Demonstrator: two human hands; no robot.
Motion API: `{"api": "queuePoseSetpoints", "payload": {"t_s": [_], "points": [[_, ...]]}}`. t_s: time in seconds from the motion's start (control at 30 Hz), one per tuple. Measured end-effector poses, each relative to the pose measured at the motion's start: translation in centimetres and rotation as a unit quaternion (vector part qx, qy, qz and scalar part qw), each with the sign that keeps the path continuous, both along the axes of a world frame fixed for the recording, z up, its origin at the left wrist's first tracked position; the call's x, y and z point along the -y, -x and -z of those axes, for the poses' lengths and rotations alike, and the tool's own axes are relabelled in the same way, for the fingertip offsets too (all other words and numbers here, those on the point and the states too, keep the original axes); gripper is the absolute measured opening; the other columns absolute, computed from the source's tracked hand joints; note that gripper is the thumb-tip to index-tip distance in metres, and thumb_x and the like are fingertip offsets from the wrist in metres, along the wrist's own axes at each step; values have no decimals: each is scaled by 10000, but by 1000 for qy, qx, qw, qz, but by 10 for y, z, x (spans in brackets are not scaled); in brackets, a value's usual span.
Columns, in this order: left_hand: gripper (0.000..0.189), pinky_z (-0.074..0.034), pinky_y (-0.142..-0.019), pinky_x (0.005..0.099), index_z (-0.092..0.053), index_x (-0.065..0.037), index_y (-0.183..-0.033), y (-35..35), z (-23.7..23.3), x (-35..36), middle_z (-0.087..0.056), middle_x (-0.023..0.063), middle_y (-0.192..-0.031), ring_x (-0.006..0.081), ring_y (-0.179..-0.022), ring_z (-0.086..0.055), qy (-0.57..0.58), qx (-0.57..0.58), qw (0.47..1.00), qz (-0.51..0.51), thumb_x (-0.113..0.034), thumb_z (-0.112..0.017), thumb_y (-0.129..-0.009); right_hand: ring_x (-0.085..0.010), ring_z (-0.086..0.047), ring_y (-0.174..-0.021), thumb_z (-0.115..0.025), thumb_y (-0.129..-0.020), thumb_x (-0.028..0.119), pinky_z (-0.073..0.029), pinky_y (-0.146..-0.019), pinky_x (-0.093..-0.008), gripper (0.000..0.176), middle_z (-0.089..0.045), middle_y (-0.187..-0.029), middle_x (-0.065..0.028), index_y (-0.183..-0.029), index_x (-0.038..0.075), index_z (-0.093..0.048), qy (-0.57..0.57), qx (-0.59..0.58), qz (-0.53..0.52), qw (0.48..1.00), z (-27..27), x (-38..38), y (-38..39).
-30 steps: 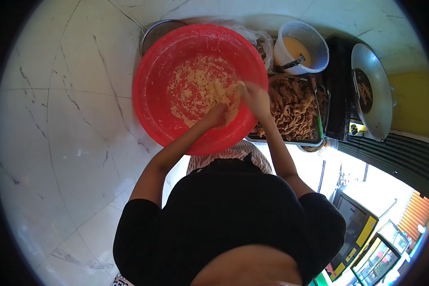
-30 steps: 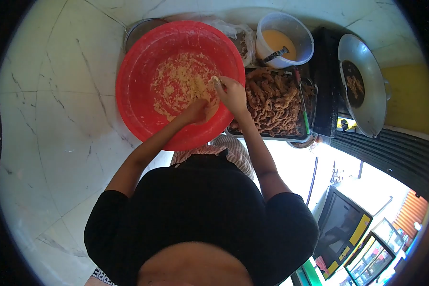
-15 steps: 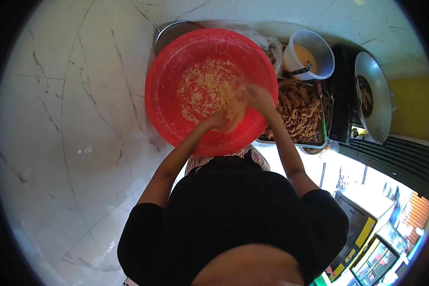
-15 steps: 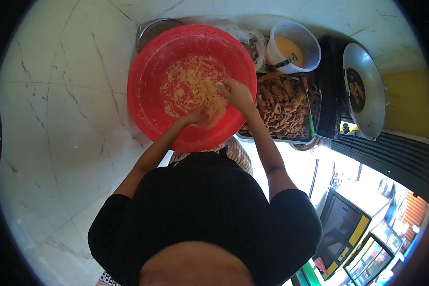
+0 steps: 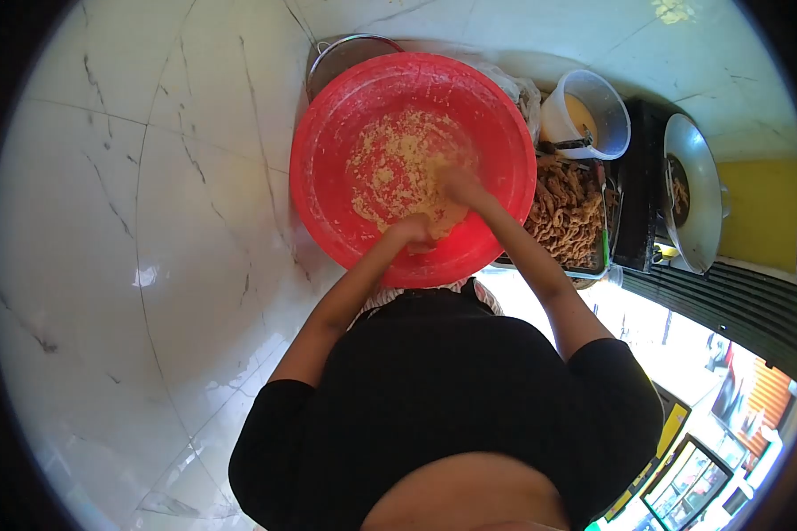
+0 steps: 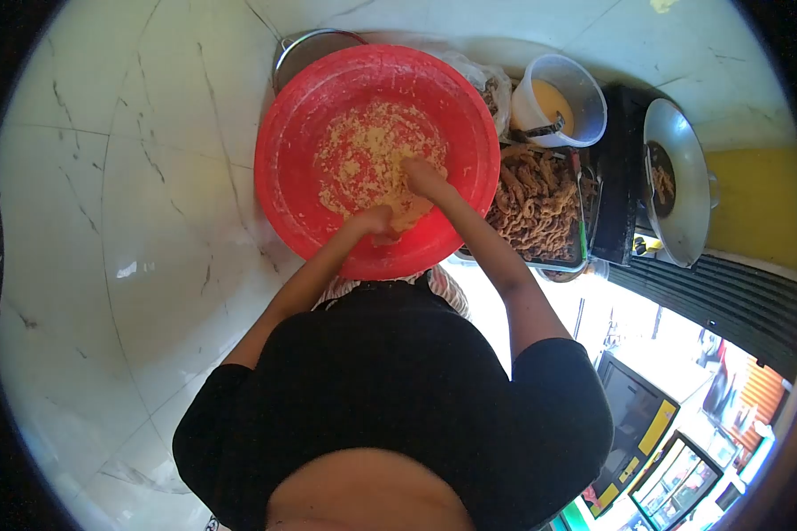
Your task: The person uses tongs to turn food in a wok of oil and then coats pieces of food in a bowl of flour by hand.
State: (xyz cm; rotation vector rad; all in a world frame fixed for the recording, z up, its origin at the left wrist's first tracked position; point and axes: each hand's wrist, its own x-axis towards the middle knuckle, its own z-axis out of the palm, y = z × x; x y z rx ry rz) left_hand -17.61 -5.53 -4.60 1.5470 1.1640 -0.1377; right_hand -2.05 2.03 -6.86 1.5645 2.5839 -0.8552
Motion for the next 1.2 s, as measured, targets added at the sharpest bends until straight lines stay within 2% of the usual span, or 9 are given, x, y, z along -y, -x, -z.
{"api": "queuePoseSetpoints", "payload": {"t_s": [0.03,0.1,0.37,0.43,0.57,0.63,0.73,1.0,1.2], "points": [[505,-484,-521,351,-454,103,-982,9,0,-4,-600,179,-724,248,-561,-602,191,54,980,-3,-168,-714,-644,-307,-542,-942,-493,-706,68,-424,-803,-391,249,-592,-980,-129,-919,73,-621,0,2,-1,1000,3,-1,2],[486,-478,-502,330,-457,79,-1006,26,-9,-4,-599,156,-719,217,-540,-595,133,17,991,-5,-141,-709,-653,-281,-508,-1012,-524,-722,105,-412,-824,-368,223,-568,-1047,-102,-928,85,-609,-221,-119,-138,958,9,-10,6],[476,-468,-518,309,-481,-15,-1065,6,13,24,-598,147,-781,222,-572,-597,80,116,989,-36,-133,-699,-659,-266,-510,-944,-656,-650,227,-398,-805,-411,247,-556,-955,-68,-875,136,-611,-164,11,-247,955,2,-26,5],[400,-469,-600,348,-510,-23,-1016,-7,20,28,-599,165,-830,283,-682,-602,-214,50,974,50,-118,-660,-657,-266,-513,-921,-681,-629,264,-396,-802,-417,264,-556,-933,-66,-855,143,-619,-178,35,-263,948,-8,-29,3],[309,-456,-663,390,-532,-23,-942,-19,21,25,-591,183,-852,334,-786,-585,-309,12,951,1,-118,-622,-663,-270,-533,-965,-726,-599,167,-452,-775,-375,313,-567,-1002,-81,-884,93,-619,-76,151,-202,965,-17,-34,0],[245,-455,-660,411,-542,-21,-895,-18,4,5,-589,194,-828,337,-787,-586,-25,131,958,-254,-128,-604,-683,-275,-564,-920,-738,-582,174,-472,-739,-381,316,-589,-967,-88,-860,75,-625,-80,163,-174,968,-18,-40,-8],[251,-452,-639,410,-543,-16,-886,-5,17,-14,-584,202,-763,337,-739,-591,-374,-68,920,-92,-149,-614,-685,-277,-608,-804,-741,-569,182,-489,-659,-386,322,-621,-839,-123,-828,30,-624,-42,151,-88,984,-10,-51,-22],[222,-450,-666,420,-547,-16,-844,-32,4,25,-578,202,-750,369,-774,-575,-255,49,964,-62,-130,-617,-667,-244,-609,-732,-715,-615,186,-467,-643,-336,356,-621,-782,-140,-913,19,-615,4,-217,189,958,-100,-25,-45],[245,-460,-635,408,-530,-14,-866,-13,171,-22,-562,210,-794,343,-782,-580,-134,321,877,-332,-190,-601,-711,-247,-603,-747,-689,-672,191,-463,-668,-326,316,-620,-813,-115,-942,45,-618,-93,-239,202,945,-123,21,-62]]}}
